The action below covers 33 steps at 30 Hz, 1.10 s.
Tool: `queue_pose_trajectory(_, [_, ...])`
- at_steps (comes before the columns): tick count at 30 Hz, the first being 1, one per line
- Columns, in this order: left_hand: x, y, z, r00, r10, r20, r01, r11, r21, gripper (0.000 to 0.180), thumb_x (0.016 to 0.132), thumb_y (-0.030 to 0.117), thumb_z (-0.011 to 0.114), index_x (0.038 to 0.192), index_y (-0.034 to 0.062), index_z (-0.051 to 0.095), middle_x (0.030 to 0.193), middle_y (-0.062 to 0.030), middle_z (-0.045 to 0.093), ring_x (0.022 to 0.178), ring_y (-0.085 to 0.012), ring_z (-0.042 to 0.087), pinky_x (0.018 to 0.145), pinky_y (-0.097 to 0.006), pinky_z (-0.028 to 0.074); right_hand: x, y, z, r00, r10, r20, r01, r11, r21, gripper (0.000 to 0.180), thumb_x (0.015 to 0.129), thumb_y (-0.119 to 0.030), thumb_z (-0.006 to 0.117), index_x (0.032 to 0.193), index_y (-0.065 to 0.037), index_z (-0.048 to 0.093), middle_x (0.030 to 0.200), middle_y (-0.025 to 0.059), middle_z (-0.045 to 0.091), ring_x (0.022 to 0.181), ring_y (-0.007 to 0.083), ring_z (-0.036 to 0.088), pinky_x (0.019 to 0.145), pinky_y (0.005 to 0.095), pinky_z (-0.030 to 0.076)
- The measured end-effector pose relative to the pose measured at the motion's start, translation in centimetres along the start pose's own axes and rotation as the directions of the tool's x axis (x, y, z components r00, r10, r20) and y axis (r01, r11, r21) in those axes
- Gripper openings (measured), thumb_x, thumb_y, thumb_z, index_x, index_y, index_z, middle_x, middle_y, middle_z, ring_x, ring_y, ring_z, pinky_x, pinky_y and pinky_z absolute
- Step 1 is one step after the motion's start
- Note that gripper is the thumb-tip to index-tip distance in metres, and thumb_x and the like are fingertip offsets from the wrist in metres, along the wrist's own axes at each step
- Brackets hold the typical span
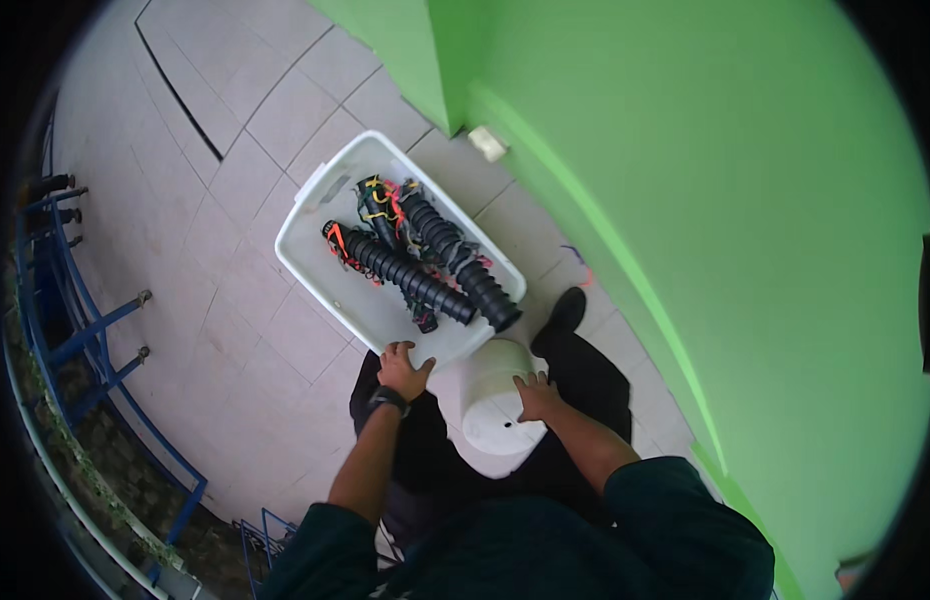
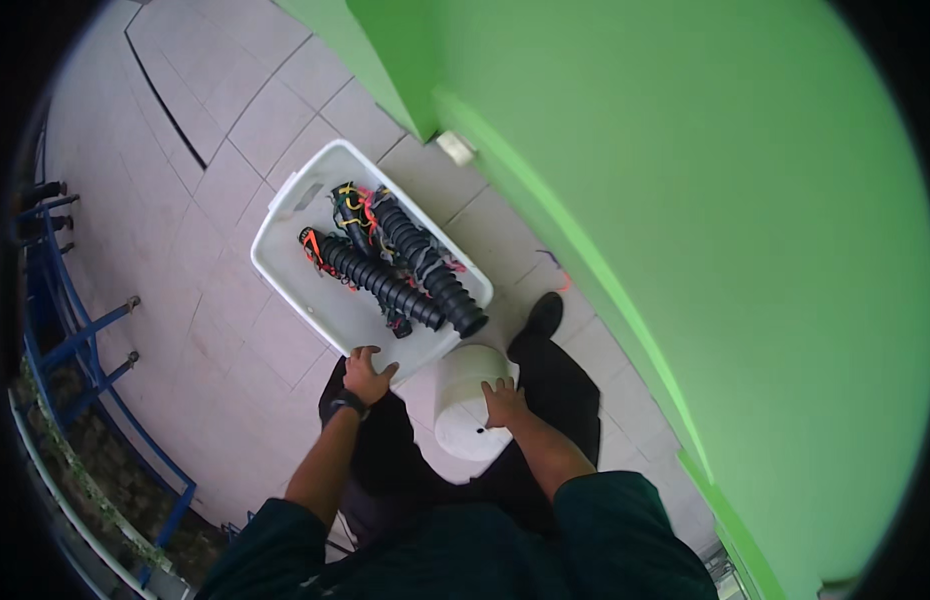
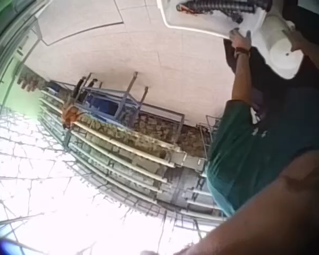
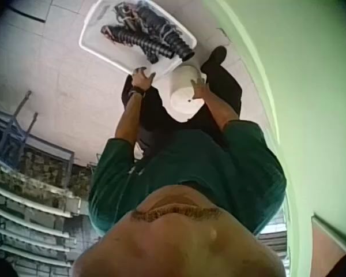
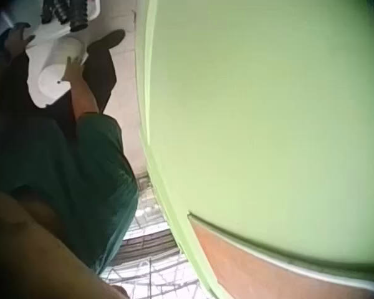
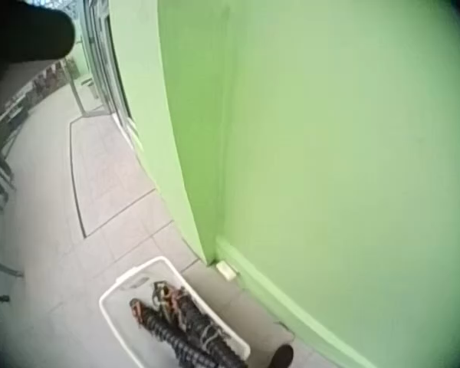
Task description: Assemble plastic hydroponic pipe components and caps from a storage bin.
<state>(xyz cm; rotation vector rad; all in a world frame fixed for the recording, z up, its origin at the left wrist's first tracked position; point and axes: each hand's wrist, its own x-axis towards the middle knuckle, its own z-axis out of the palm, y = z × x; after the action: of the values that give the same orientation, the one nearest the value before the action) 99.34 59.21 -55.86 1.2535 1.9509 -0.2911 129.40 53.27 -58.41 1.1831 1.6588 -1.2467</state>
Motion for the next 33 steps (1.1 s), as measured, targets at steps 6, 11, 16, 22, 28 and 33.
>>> queue_pose_trajectory(6, [18.5, -5.8, 9.9, 0.957, -0.020, -0.289, 0.001, 0.998, -0.065, 0.045, 0.079, 0.037, 0.073, 0.115, 0.0142, 0.060, 0.123, -0.0099, 0.057, 0.121, -0.0318, 0.049, 0.097, -0.054, 0.037, 20.4, 3.1, 9.1, 0.994, 0.047, -0.100, -0.026, 0.979, 0.200, 0.084, 0.076, -0.052, 0.076, 0.142, -0.012, 0.043, 0.120, 0.0233, 0.059, 0.102, 0.0396, 0.065, 0.085, 0.0506, 0.054])
queue_pose_trajectory(11, [22.5, -13.6, 10.7, 0.968, 0.059, -0.244, -0.160, 0.894, -0.418, 0.034, 0.086, 0.031, 0.072, 0.106, 0.0041, 0.066, 0.102, -0.0114, 0.068, 0.096, -0.0247, 0.063, 0.087, -0.039, 0.049, 22.8, -0.7, 11.8, 0.993, -0.115, -0.023, 0.116, 0.991, 0.070, 0.060, 0.084, -0.053, 0.067, 0.123, -0.008, 0.058, 0.105, 0.0196, 0.066, 0.098, 0.0371, 0.066, 0.085, 0.0481, 0.053])
queue_pose_trajectory(16, [22.4, -13.0, 7.1, 0.898, 0.132, -0.420, -0.367, 0.751, -0.549, 0.034, 0.086, 0.029, 0.071, 0.101, -0.0005, 0.066, 0.093, -0.0141, 0.069, 0.086, -0.0246, 0.065, 0.078, -0.035, 0.051, 26.9, -5.5, 13.8, 0.953, -0.097, -0.286, 0.187, 0.933, 0.308, 0.061, 0.084, -0.051, 0.068, 0.123, -0.005, 0.056, 0.108, 0.0202, 0.065, 0.102, 0.0402, 0.064, 0.091, 0.0471, 0.051])
queue_pose_trajectory(22, [19.2, -16.7, 8.0, 0.894, 0.183, -0.408, -0.388, 0.772, -0.504, 0.030, 0.087, 0.024, 0.070, 0.102, -0.0019, 0.066, 0.089, -0.0112, 0.070, 0.075, -0.0166, 0.064, 0.070, -0.031, 0.052, 25.4, -2.9, 20.1, 0.916, -0.298, 0.270, 0.291, 0.954, 0.065, 0.099, 0.058, -0.055, 0.086, 0.134, -0.003, 0.050, 0.139, 0.0218, 0.048, 0.129, 0.0420, 0.047, 0.106, 0.0470, 0.042])
queue_pose_trajectory(28, [12.9, -19.3, 8.9, 0.660, 0.279, -0.697, -0.662, 0.655, -0.365, 0.031, 0.087, 0.023, 0.070, 0.103, -0.0029, 0.066, 0.089, -0.0104, 0.069, 0.074, -0.0174, 0.064, 0.069, -0.031, 0.052, 24.4, -6.6, 23.4, 0.851, -0.285, 0.442, 0.455, 0.820, -0.347, 0.102, 0.057, -0.051, 0.087, 0.140, -0.007, 0.046, 0.128, 0.0205, 0.060, 0.116, 0.0371, 0.059, 0.100, 0.0434, 0.047])
queue_pose_trajectory(33, [4.4, -25.2, 8.8, 0.547, -0.007, -0.837, -0.793, 0.316, -0.521, 0.019, 0.095, 0.018, 0.064, 0.100, 0.0003, 0.067, 0.092, -0.0054, 0.069, 0.077, -0.0138, 0.064, 0.074, -0.029, 0.050, 15.4, -11.1, 23.9, 0.871, -0.492, -0.015, 0.482, 0.858, -0.179, 0.042, 0.083, -0.043, 0.070, 0.102, -0.006, 0.071, 0.100, 0.0168, 0.071, 0.097, 0.0307, 0.068, 0.087, 0.0427, 0.052])
